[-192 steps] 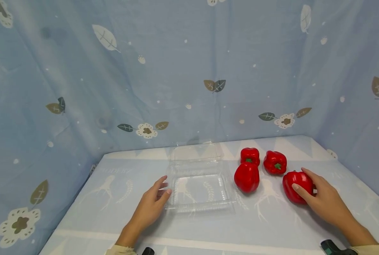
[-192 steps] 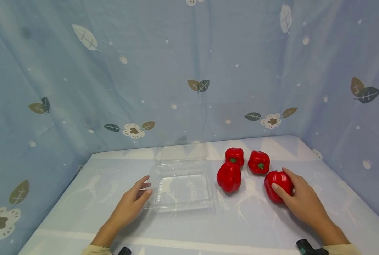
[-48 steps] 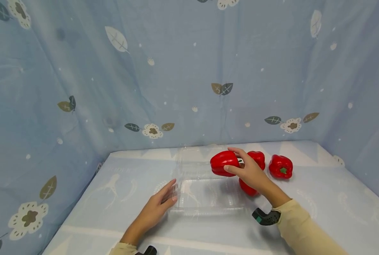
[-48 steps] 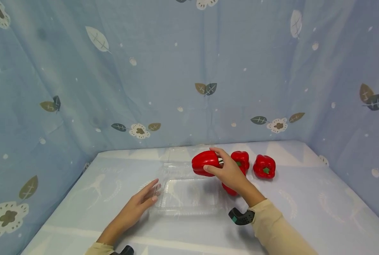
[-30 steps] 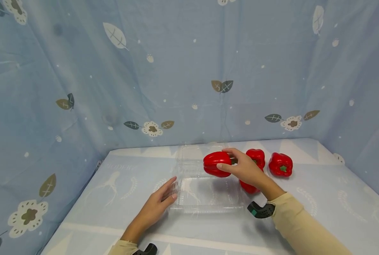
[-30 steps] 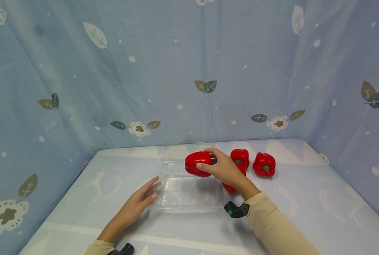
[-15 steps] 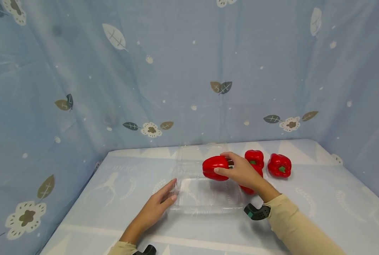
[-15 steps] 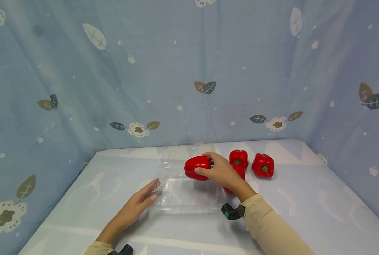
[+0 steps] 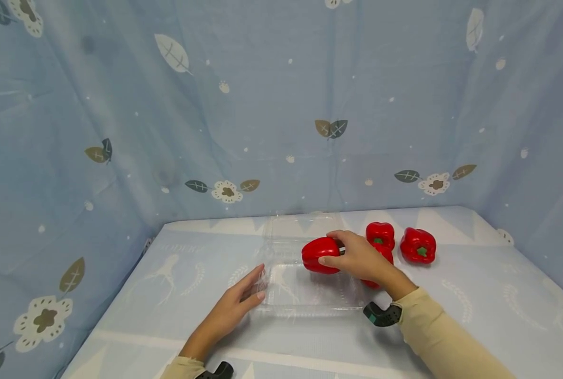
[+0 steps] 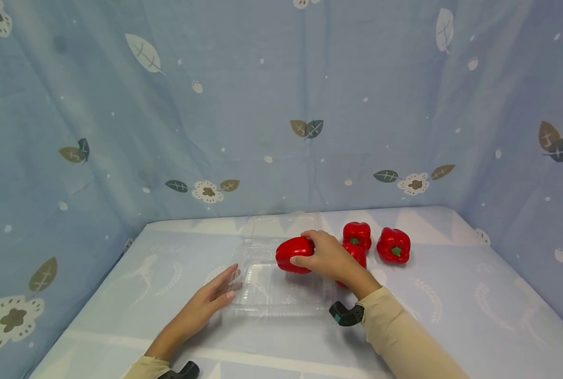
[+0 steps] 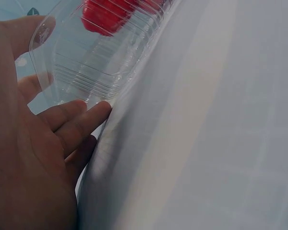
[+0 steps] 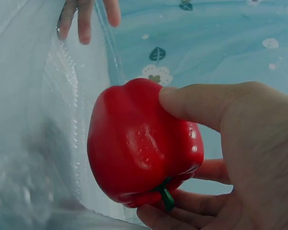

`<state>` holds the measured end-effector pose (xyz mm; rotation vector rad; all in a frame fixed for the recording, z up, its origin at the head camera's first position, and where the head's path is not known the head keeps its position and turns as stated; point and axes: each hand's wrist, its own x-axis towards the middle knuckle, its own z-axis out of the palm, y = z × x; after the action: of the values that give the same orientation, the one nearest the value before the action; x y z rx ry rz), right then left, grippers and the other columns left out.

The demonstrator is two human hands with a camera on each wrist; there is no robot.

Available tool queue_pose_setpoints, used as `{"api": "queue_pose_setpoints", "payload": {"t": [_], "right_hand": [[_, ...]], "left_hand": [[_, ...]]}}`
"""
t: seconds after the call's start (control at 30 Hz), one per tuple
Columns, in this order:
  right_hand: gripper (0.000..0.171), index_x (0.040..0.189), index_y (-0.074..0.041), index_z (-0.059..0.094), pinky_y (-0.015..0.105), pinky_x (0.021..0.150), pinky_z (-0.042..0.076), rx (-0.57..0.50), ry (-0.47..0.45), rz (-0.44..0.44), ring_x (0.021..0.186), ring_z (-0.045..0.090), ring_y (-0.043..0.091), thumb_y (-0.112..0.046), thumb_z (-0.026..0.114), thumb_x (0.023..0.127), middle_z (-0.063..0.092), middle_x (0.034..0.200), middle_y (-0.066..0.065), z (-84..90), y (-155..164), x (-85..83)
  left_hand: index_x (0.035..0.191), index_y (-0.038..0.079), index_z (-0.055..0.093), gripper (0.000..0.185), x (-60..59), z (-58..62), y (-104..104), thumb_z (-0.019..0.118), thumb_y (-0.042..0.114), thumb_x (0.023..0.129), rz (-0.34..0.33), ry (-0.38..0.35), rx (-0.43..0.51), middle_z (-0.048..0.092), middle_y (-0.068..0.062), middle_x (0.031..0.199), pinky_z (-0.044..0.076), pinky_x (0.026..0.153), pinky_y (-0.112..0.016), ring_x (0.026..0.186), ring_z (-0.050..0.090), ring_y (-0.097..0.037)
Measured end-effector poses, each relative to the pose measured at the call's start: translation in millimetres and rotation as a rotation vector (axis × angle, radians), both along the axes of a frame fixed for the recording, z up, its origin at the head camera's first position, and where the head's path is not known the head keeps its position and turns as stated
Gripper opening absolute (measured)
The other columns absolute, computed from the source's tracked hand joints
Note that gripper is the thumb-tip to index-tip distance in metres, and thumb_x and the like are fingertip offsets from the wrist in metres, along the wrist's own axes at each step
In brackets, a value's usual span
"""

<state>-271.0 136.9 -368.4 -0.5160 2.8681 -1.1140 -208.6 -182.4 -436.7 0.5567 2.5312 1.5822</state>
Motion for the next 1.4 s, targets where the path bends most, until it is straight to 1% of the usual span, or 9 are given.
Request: {"api": "queue_pose_setpoints", "payload": {"t": [0.1, 0.2, 0.27, 0.43, 0.67, 0.87, 1.07, 1.2, 1.4], "right_hand": [[0.077, 0.136, -0.011, 0.049, 0.038, 0.08, 0.055, 0.025, 0.024, 0.009, 0.108, 0.055, 0.022, -0.047, 0.077, 0.074, 0.058, 0.121, 0.004, 0.8, -0.4, -0.4], [0.077, 0.136, -0.012, 0.048, 0.039, 0.08, 0.055, 0.043, 0.037, 0.014, 0.108, 0.054, 0.022, -0.046, 0.078, 0.074, 0.057, 0.122, 0.004, 0.5, -0.6, 1.3], [0.078, 0.137, -0.017, 0.048, 0.039, 0.078, 0.055, 0.055, 0.037, 0.011, 0.107, 0.054, 0.022, -0.045, 0.08, 0.072, 0.056, 0.122, 0.003, -0.1, -1.4, 3.7], [0.074, 0.136, -0.024, 0.051, 0.039, 0.075, 0.057, 0.095, 0.062, 0.01, 0.105, 0.054, 0.022, -0.04, 0.083, 0.071, 0.056, 0.118, 0.002, -3.2, -4.2, 7.3], [0.074, 0.134, -0.024, 0.051, 0.042, 0.074, 0.057, 0.169, 0.084, 0.003, 0.106, 0.053, 0.023, -0.037, 0.084, 0.069, 0.055, 0.119, 0.002, -5.5, -7.1, 8.2], [0.072, 0.132, -0.02, 0.053, 0.043, 0.076, 0.056, 0.223, 0.111, 0.023, 0.104, 0.054, 0.023, -0.038, 0.083, 0.07, 0.054, 0.118, 0.003, -5.9, -7.5, 8.7], [0.063, 0.127, -0.019, 0.057, 0.041, 0.076, 0.057, 0.229, 0.126, 0.023, 0.1, 0.055, 0.021, -0.036, 0.083, 0.072, 0.055, 0.114, 0.002, -5.6, -7.2, 8.6], [0.064, 0.125, -0.02, 0.058, 0.041, 0.073, 0.057, 0.224, 0.12, 0.019, 0.101, 0.055, 0.021, -0.034, 0.085, 0.069, 0.056, 0.114, 0.003, -5.5, -7.6, 8.1], [0.063, 0.124, -0.019, 0.058, 0.041, 0.074, 0.057, 0.241, 0.15, 0.014, 0.101, 0.055, 0.022, -0.036, 0.085, 0.069, 0.056, 0.113, 0.003, -6.8, -8.3, 8.3]], "left_hand": [[0.15, 0.027, 0.029, 0.061, -1.0, 1.2, 0.5, 0.057, 0.032, 0.096, 0.004, -0.002, 0.008, 0.03, 0.006, 0.152, 0.033, 0.109, -0.043, 0.133, 0.041, -0.021], [0.15, 0.026, 0.029, 0.061, -0.6, 1.7, 1.0, 0.057, 0.034, 0.096, 0.006, -0.012, 0.01, 0.029, 0.007, 0.152, 0.031, 0.109, -0.044, 0.134, 0.039, -0.022], [0.15, 0.026, 0.029, 0.061, 0.5, 1.7, 1.0, 0.056, 0.035, 0.096, 0.006, -0.016, 0.003, 0.029, 0.006, 0.153, 0.031, 0.109, -0.045, 0.135, 0.038, -0.022], [0.15, 0.024, 0.029, 0.061, 0.7, 1.4, 0.0, 0.056, 0.034, 0.096, 0.009, 0.013, -0.019, 0.031, 0.001, 0.152, 0.033, 0.108, -0.045, 0.132, 0.042, -0.024], [0.149, 0.031, 0.029, 0.059, -0.2, 1.1, 0.3, 0.056, 0.034, 0.096, -0.001, -0.018, 0.001, 0.03, 0.006, 0.152, 0.036, 0.107, -0.045, 0.133, 0.041, -0.024], [0.149, 0.03, 0.03, 0.058, 1.0, 0.5, -0.6, 0.056, 0.031, 0.097, -0.005, -0.01, 0.016, 0.029, 0.006, 0.153, 0.032, 0.108, -0.047, 0.135, 0.037, -0.025], [0.148, 0.036, 0.029, 0.057, 0.6, -1.0, -1.4, 0.055, 0.034, 0.097, 0.009, -0.007, -0.007, 0.028, 0.008, 0.153, 0.032, 0.109, -0.046, 0.135, 0.038, -0.024], [0.148, 0.039, 0.028, 0.057, 0.4, -2.7, -2.1, 0.054, 0.035, 0.097, 0.009, -0.006, -0.026, 0.028, 0.01, 0.152, 0.032, 0.109, -0.046, 0.134, 0.038, -0.022], [0.149, 0.035, 0.028, 0.058, 0.2, -1.4, -1.2, 0.055, 0.034, 0.097, -0.001, -0.016, -0.005, 0.029, 0.009, 0.152, 0.032, 0.109, -0.043, 0.134, 0.039, -0.022]]}}
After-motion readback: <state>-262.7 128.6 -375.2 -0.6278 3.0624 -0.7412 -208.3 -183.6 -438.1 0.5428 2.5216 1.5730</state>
